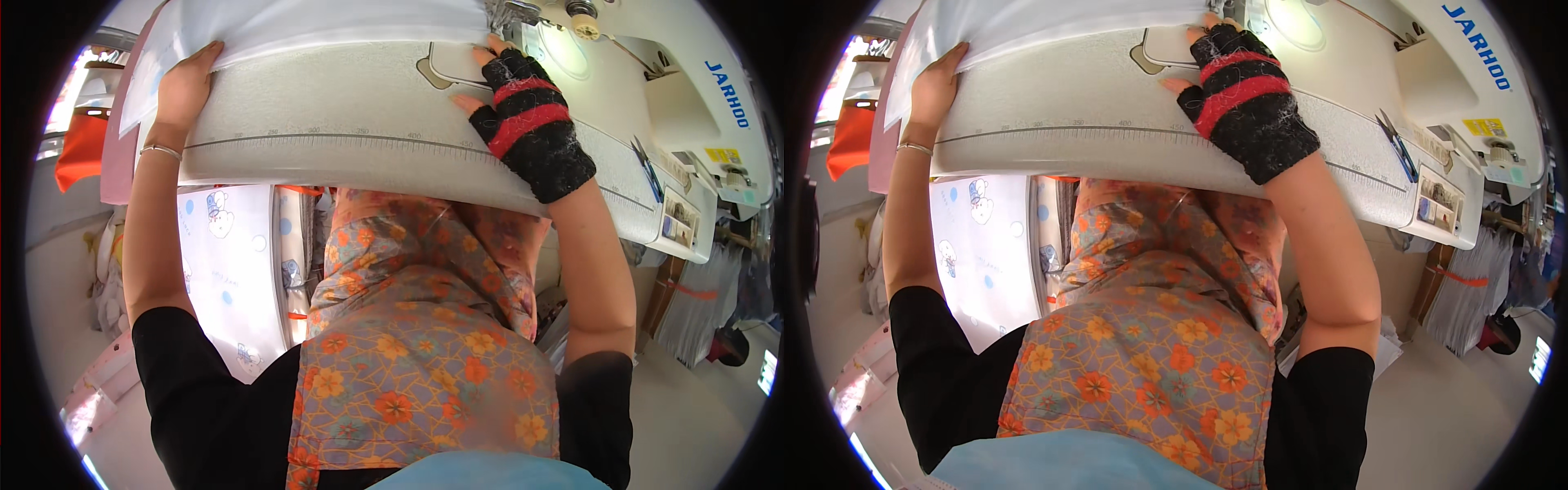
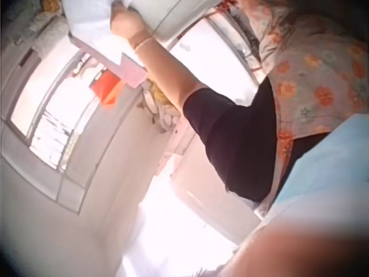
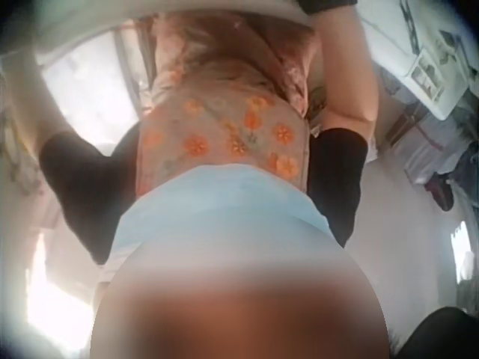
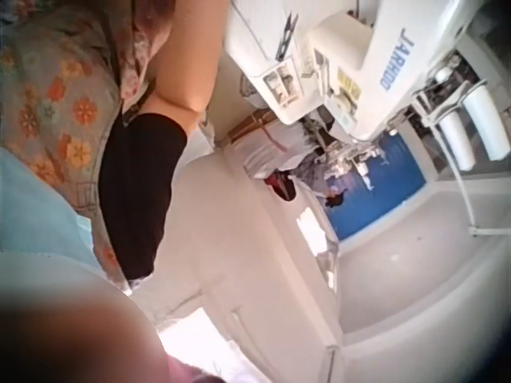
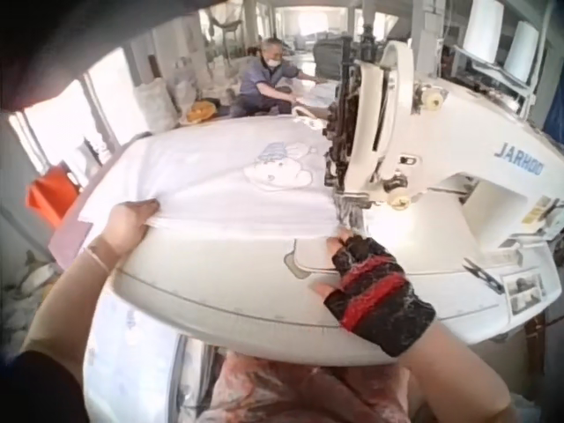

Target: Sewing the edges of printed pillowcases using an industrial sewing machine.

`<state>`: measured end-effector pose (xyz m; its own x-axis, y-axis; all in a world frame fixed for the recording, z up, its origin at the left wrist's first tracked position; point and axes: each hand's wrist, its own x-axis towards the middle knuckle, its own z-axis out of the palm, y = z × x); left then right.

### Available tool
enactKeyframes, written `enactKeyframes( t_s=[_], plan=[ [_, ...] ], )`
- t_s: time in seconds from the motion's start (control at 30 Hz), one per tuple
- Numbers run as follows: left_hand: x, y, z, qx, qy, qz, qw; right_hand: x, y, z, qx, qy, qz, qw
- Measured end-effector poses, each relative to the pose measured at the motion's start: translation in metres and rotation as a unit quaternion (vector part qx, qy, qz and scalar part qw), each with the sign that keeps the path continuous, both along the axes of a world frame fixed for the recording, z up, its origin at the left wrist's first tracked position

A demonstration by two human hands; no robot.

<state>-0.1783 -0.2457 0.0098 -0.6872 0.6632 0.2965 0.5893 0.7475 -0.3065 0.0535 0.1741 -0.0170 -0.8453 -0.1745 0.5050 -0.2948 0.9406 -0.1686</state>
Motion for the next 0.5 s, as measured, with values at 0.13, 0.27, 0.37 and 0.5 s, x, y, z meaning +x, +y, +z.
enactKeyframes(
  t_s=[0.13, 0.27, 0.37, 0.5],
  plan=[
    [0.031, 0.000, 0.002, -0.051, -0.001, 0.044, 0.998, 0.001, 0.003, -0.003, -0.012, -0.005, -0.003, 1.000],
    [0.084, -0.001, 0.007, -0.078, 0.005, 0.033, 0.996, 0.016, 0.002, -0.002, -0.019, -0.005, -0.008, 1.000],
    [0.127, -0.005, 0.011, -0.105, 0.011, 0.023, 0.994, 0.047, -0.016, 0.013, -0.093, -0.008, 0.039, 0.995],
    [0.210, 0.017, 0.037, -0.177, -0.059, 0.012, 0.982, 0.102, -0.052, 0.004, -0.223, 0.014, 0.129, 0.966]
  ],
)
